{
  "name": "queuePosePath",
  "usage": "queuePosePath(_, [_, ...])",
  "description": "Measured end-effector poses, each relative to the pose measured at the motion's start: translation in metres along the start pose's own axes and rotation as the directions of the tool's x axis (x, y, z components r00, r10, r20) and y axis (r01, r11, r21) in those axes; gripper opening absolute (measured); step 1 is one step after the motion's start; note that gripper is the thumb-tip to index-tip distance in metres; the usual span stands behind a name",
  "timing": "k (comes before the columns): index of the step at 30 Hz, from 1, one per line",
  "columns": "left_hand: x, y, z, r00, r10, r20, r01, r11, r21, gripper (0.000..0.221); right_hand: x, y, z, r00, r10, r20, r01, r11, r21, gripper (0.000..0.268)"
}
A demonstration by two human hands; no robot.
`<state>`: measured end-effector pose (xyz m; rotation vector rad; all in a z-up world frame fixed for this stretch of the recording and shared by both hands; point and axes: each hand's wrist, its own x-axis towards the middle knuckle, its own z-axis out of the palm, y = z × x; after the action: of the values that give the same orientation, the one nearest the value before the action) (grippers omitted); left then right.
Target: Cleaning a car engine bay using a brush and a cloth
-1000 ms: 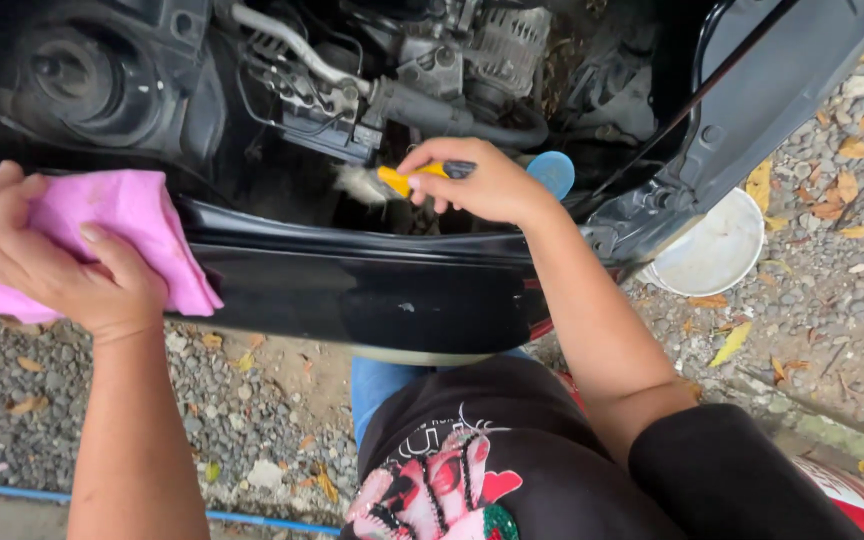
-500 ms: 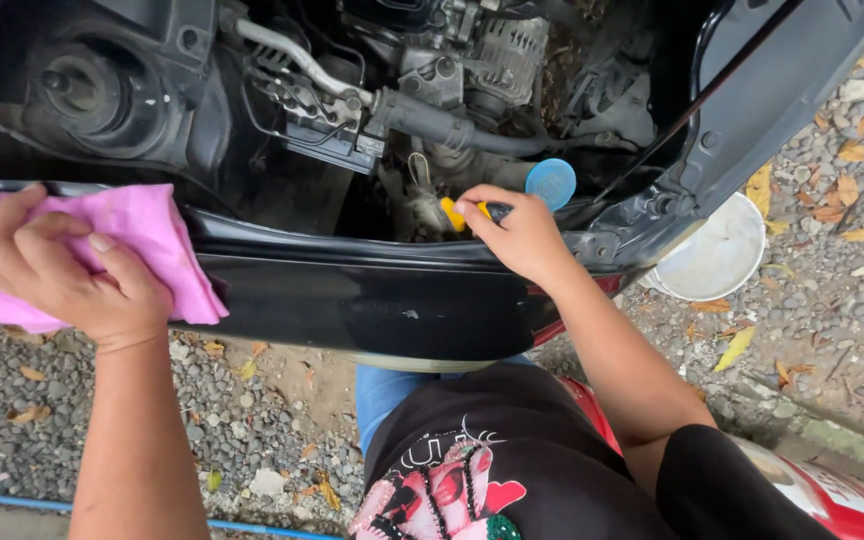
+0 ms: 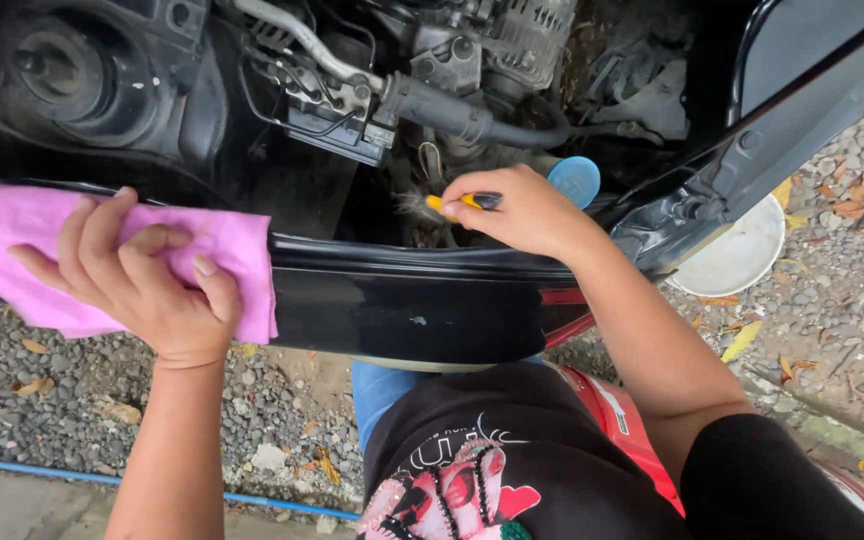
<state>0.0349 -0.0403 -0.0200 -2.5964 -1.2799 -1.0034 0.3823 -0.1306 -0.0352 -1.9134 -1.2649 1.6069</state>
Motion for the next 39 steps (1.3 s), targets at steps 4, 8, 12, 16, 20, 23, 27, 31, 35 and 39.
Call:
queuePosePath(4, [-0.005, -0.003, -0.005, 0.999, -0.032, 0.024, 0.034, 0.998, -0.056, 0.022, 0.039, -0.018, 0.014, 0.947, -0.245, 0.209, 0.294, 0.922, -0.253, 0.031])
queuePosePath(8, [-0.005, 0.000, -0.008, 0.999, -0.049, -0.006, 0.048, 0.997, -0.052, 0.038, 0.087, -0.034, 0.062, 0.791, -0.535, 0.296, 0.608, 0.741, -0.285, 0.039])
queuePosePath(12, [0.012, 0.018, -0.016, 0.991, -0.112, -0.069, 0.114, 0.993, 0.028, 0.040, 0.134, -0.007, 0.103, 0.533, -0.792, 0.296, 0.828, 0.417, -0.376, 0.051])
queuePosePath(16, [0.020, 0.023, -0.015, 0.973, -0.190, -0.129, 0.193, 0.981, 0.013, 0.036, 0.132, -0.002, 0.095, 0.619, -0.564, 0.547, 0.784, 0.490, -0.381, 0.017])
queuePosePath(20, [0.021, 0.024, -0.016, 0.976, -0.176, -0.128, 0.182, 0.983, 0.031, 0.037, 0.111, -0.021, 0.076, 0.782, -0.154, 0.604, 0.565, 0.584, -0.583, 0.040])
queuePosePath(23, [0.019, 0.023, -0.015, 0.975, -0.177, -0.134, 0.185, 0.981, 0.053, 0.040, 0.127, -0.005, 0.084, 0.491, -0.805, 0.335, 0.871, 0.458, -0.177, 0.019])
queuePosePath(27, [0.020, 0.025, -0.018, 0.976, -0.186, -0.115, 0.192, 0.980, 0.046, 0.039, 0.127, -0.012, 0.084, 0.589, -0.659, 0.468, 0.808, 0.474, -0.350, 0.055])
queuePosePath(31, [0.022, 0.024, -0.015, 0.976, -0.164, -0.143, 0.174, 0.983, 0.055, 0.044, 0.117, -0.024, 0.065, 0.734, -0.285, 0.616, 0.646, 0.571, -0.506, 0.042])
queuePosePath(35, [0.019, 0.021, -0.013, 0.977, -0.135, -0.167, 0.153, 0.983, 0.097, 0.037, 0.090, -0.027, 0.036, 0.870, -0.119, 0.478, 0.413, 0.707, -0.575, 0.044])
queuePosePath(39, [0.023, 0.022, -0.014, 0.981, -0.113, -0.159, 0.123, 0.991, 0.056, 0.039, 0.049, -0.042, -0.002, 0.951, -0.045, 0.307, 0.185, 0.876, -0.445, 0.033])
